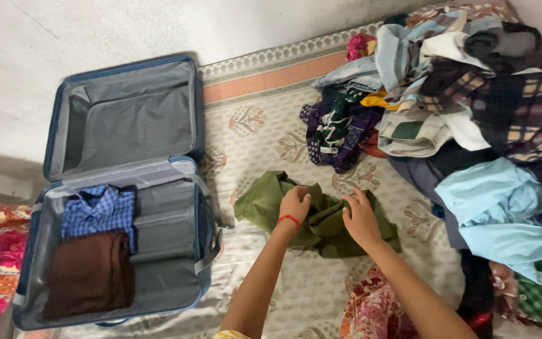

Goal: The person picks up a green shirt from a pile of clothes on a bed, spreads it out, folds it by hand, and places it into an open suitcase.

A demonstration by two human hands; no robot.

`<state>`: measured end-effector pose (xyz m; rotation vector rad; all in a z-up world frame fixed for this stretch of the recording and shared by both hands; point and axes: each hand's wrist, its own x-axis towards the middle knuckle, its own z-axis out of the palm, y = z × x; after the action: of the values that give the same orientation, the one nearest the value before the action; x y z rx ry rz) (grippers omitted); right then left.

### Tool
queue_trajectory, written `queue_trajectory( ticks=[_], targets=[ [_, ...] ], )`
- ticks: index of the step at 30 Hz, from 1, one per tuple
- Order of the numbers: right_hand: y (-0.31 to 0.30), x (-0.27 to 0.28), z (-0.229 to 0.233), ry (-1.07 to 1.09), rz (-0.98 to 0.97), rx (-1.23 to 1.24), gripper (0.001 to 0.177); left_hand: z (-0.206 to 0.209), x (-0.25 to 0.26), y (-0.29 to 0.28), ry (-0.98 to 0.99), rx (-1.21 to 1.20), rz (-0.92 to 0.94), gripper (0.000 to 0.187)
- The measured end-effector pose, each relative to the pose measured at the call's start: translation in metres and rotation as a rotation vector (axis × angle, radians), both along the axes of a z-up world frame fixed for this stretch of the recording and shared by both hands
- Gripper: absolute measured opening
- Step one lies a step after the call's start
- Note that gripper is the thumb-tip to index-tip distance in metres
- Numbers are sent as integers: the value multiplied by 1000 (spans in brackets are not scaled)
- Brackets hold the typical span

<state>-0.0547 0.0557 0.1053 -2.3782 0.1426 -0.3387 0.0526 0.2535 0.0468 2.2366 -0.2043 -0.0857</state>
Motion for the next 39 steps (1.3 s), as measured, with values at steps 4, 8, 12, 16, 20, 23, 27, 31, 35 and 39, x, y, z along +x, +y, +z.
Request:
queue_trajectory(
  ticks=[4, 8, 12, 16, 20, 23, 27, 31, 35, 39],
  targets=[
    [38, 11, -23, 154, 102, 62, 30, 8, -1, 46, 35, 225, -15, 40],
    [67, 27, -47, 351, 101, 118, 31, 29, -1, 63, 103, 390, -47, 64],
    [81, 34, -64, 410, 98, -148, 33, 10, 17, 67, 99, 474, -46, 68],
    [72, 27, -89, 653, 91, -234, 31, -46, 45, 80, 27, 353, 48, 74],
    [39, 27, -130, 700, 126, -377, 26, -63, 64, 99, -93, 80, 313, 50],
    [14, 40, -122, 392, -30, -324, 26, -35, 80, 113, 59, -321, 657, 38],
    [-17, 82, -48, -148, -178, -210, 23, 19, 88, 131, 131, -82, 680, 34],
    [-31, 124, 28, -373, -222, -183, 32, 37, 105, 142, -265, -267, 602, 29],
    [-33, 155, 60, -380, -27, -74, 52, 30, 130, 150, -415, -348, 664, 41],
    [-13, 153, 39, -164, -45, -302, 48, 9, 143, 156, -310, -344, 680, 37]
  ],
)
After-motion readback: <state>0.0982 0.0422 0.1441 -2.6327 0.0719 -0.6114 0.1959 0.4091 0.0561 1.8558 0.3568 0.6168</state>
